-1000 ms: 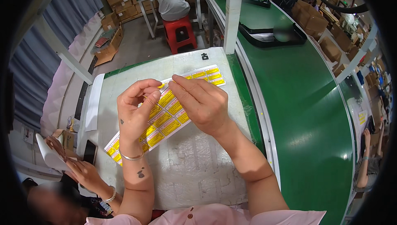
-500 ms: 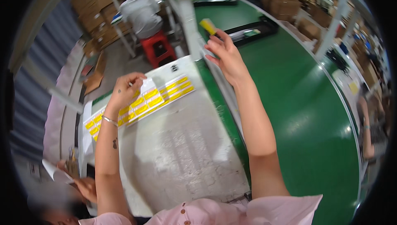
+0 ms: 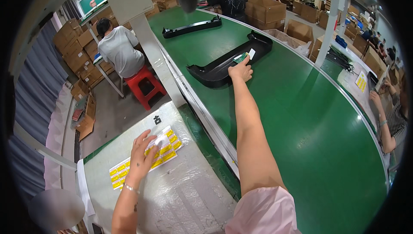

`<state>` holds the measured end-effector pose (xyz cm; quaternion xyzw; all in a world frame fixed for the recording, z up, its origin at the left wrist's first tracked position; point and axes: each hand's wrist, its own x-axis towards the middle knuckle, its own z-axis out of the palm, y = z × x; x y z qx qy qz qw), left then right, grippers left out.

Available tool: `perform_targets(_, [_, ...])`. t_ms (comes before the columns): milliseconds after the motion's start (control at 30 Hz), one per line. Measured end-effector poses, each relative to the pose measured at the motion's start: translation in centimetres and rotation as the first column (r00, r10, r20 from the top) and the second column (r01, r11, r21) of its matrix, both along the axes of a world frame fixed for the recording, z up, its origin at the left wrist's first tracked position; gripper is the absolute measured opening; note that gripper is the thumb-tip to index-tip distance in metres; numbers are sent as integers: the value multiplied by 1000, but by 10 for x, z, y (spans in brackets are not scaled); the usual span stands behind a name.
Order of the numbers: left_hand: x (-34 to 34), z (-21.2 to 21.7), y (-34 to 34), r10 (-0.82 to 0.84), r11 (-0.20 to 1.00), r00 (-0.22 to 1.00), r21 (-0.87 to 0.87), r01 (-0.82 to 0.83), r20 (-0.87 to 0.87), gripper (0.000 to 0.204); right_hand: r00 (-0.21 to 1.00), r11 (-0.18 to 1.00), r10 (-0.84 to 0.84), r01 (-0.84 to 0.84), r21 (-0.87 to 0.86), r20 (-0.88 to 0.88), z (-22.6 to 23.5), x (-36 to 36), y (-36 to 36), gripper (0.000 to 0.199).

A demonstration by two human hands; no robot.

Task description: The person peels warning stickers from backing sheets, applies them onto black plastic components by hand, and places the components onto a conveyor belt.

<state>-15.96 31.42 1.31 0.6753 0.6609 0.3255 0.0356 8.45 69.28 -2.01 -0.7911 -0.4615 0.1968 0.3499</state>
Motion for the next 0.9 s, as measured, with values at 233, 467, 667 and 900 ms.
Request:
perform_targets(233, [28, 21, -60, -97, 995, 977, 2, 99, 190, 34, 934, 947, 33, 86, 311, -356, 5, 171, 18, 85])
perform_targets(467, [26, 73, -119, -90, 984, 978, 169, 58, 187, 27, 847, 788, 492, -532, 310, 204, 134, 255, -306, 81])
perform_targets(667, [96, 121, -180, -164, 883, 982, 429, 188, -91, 26, 251, 448, 366, -891, 67, 896, 182, 238, -442, 82])
perform_targets(900, [149, 121, -246, 47, 873, 933, 468, 135, -358, 46, -37, -304, 316, -951, 64, 948, 166, 137, -416, 71])
